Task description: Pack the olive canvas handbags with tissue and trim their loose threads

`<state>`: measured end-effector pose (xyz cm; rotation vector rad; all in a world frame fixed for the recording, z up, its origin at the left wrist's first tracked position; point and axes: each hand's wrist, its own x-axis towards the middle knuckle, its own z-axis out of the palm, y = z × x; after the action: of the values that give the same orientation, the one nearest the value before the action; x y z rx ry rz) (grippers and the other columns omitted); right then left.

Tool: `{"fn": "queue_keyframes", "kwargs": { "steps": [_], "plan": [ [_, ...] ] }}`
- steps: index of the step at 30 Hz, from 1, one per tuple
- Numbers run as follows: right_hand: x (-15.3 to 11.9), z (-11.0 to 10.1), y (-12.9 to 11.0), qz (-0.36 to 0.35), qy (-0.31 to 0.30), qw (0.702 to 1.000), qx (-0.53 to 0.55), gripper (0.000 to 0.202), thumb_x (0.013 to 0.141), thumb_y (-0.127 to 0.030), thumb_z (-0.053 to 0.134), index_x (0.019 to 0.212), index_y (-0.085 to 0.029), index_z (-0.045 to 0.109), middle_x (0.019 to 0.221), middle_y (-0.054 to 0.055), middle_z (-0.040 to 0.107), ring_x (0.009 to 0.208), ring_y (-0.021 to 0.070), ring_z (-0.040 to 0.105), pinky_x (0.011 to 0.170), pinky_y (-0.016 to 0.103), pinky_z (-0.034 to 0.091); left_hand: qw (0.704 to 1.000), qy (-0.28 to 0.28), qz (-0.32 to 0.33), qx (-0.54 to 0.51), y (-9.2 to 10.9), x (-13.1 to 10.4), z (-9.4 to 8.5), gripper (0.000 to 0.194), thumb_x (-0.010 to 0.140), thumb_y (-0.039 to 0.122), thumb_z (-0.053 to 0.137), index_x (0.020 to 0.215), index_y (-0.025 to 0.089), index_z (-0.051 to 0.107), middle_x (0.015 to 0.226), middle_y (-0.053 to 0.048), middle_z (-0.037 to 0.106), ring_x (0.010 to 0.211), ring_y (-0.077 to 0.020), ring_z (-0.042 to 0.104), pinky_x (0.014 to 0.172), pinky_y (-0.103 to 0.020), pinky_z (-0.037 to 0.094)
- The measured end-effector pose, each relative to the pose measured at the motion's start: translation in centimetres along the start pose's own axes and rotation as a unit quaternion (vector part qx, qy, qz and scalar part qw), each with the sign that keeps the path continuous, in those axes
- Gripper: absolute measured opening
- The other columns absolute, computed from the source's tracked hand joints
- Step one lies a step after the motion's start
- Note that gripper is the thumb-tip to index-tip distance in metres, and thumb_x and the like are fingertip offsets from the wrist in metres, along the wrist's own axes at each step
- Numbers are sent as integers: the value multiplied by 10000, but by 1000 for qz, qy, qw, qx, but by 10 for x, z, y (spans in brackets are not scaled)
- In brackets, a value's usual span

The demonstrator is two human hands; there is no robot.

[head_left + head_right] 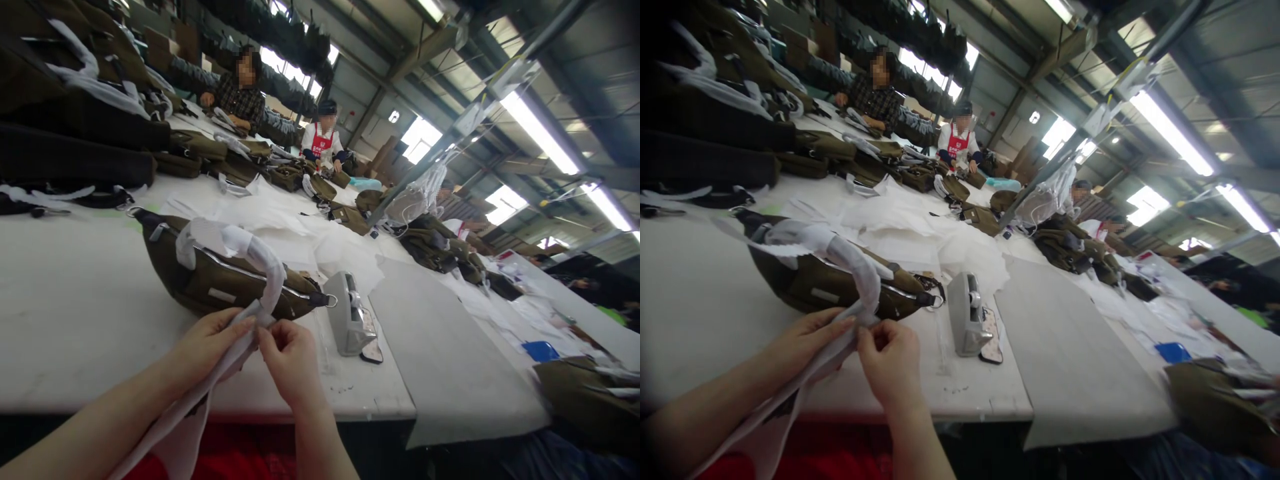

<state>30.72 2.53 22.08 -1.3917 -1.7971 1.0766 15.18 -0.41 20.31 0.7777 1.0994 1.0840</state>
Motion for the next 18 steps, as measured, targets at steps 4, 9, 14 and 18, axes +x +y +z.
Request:
{"fn": "queue_keyframes", "kwargs": {
  "steps": [4, 9, 14, 18],
  "plan": [
    [1, -1, 3, 9, 0, 999, -50, 327, 806, -409, 652, 565, -192, 608, 519, -7, 585, 497, 121, 503, 474, 244, 301, 989, 43, 56, 133, 2, 2, -2, 502, 770, 648, 642, 875, 158, 661, 659, -23, 618, 570, -160, 546, 497, -227, 426],
    [3, -1, 11, 34, -29, 999, -1, 359, 821, -436, 653, 572, -178, 646, 515, 12, 612, 488, 123, 533, 475, 232, 341, 972, 75, 59, 216, 2, 2, -3, 464, 772, 604, 656, 886, 155, 688, 711, -54, 678, 605, -194, 590, 524, -248, 452],
    [2, -2, 17, 57, -101, 978, 175, 338, 779, -450, 678, 601, -168, 628, 529, 0, 604, 489, 107, 529, 523, 222, 411, 988, 50, 36, 142, 0, -3, 0, 453, 809, 588, 612, 948, 157, 634, 701, -52, 661, 553, -182, 588, 488, -265, 492],
    [0, -5, 19, 68, -120, 960, 244, 222, 743, -376, 688, 700, -158, 682, 591, 5, 641, 523, 110, 557, 555, 227, 461, 986, 39, 41, 154, 2, -5, 3, 463, 823, 608, 584, 949, 164, 613, 698, -49, 664, 528, -172, 587, 477, -259, 494]
  ]
}}
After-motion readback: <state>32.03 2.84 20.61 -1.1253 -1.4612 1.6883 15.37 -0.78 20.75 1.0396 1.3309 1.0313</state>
